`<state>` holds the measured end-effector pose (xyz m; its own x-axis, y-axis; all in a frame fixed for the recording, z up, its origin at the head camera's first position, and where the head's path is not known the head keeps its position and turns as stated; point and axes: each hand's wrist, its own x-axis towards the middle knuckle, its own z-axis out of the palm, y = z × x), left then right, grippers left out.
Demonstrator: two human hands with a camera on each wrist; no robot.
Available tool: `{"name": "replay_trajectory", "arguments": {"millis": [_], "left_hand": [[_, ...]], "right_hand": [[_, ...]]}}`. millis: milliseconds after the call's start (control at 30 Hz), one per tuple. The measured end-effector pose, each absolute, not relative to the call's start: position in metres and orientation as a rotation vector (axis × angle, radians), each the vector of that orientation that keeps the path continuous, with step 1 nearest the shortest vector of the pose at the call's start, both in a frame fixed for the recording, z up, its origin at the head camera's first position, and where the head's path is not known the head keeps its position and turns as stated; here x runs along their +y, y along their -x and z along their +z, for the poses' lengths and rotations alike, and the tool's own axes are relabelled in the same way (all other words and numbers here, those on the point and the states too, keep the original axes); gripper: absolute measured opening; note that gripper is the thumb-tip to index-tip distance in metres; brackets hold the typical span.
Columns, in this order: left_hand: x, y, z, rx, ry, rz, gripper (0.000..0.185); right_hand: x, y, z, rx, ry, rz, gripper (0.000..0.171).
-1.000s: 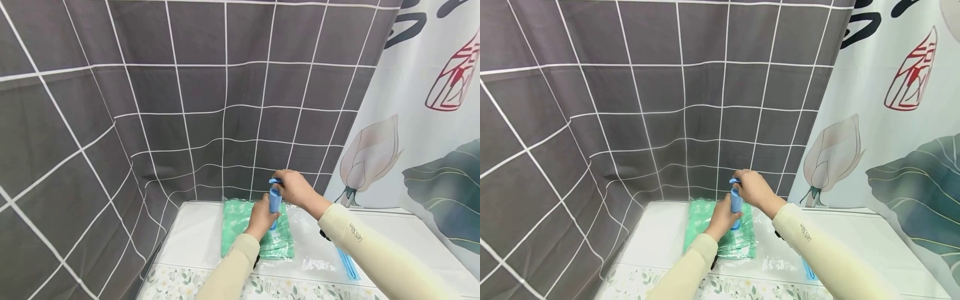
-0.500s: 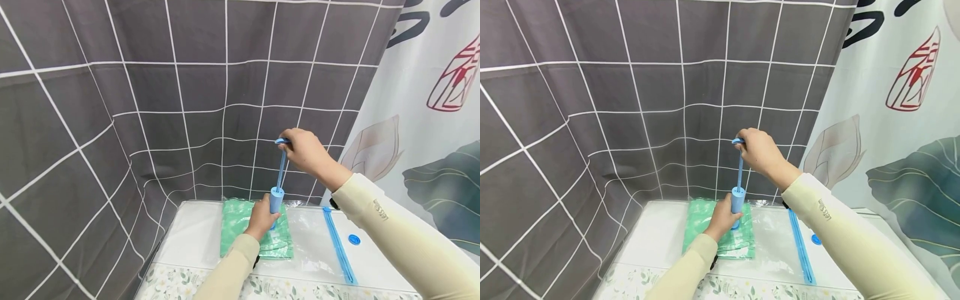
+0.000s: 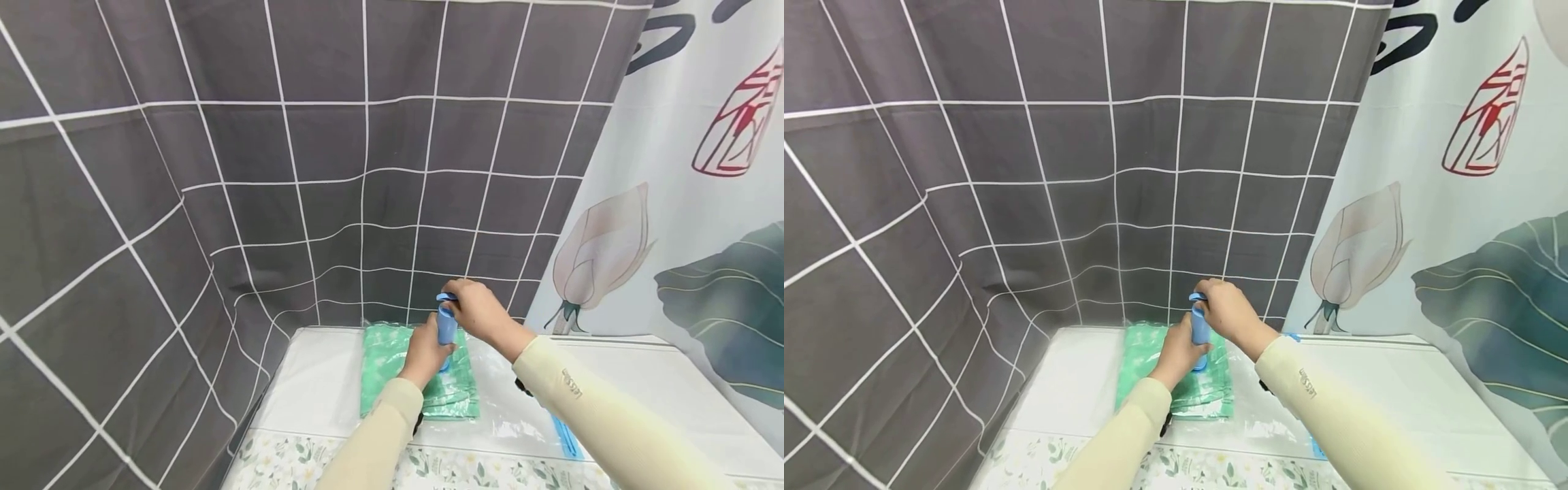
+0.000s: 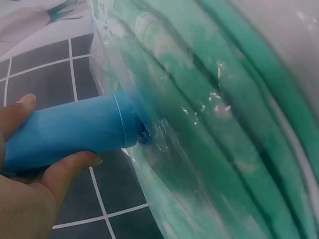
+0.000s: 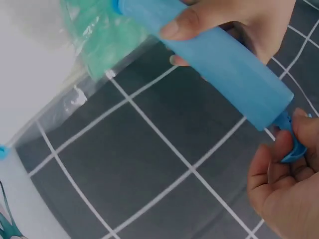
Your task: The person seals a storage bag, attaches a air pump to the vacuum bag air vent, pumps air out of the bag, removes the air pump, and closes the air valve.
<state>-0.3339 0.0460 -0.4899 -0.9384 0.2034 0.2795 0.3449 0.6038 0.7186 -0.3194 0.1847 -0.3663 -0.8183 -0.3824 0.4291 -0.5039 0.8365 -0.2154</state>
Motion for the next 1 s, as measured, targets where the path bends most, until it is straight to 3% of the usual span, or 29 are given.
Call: {"name": "replay_trajectory", "arguments": {"millis": [133, 400, 533, 733, 1000], "left_hand": [[0.048, 0.334, -0.491, -2.636, 0.477, -1.245, 0.065], [0.048, 0.334, -0.490, -2.622, 0.464, -1.211, 0.068], [0.046, 0.333, -0.490, -2.631, 0.452, -1.249, 0.068], [0.046, 0.333, -0.489, -2.623, 0.450, -1.246, 0.065], [0.046, 0.335, -0.489, -2.640, 0.449, -1.221, 0.066]], "right_hand": [[0.187, 0.317, -0.350, -2.619, -0.615, 0.504, 0.018], [0.191, 0.310, -0.264, -2.600, -0.520, 0.507, 0.022], [0.191, 0.307, -0.242, -2.574, -0.510, 0.503, 0.025], [0.190, 0.306, -0.256, -2.534, -0.510, 0.526, 0.027], [0.181, 0.312, -0.305, -2.583, -0.560, 0.470, 0.025]]}}
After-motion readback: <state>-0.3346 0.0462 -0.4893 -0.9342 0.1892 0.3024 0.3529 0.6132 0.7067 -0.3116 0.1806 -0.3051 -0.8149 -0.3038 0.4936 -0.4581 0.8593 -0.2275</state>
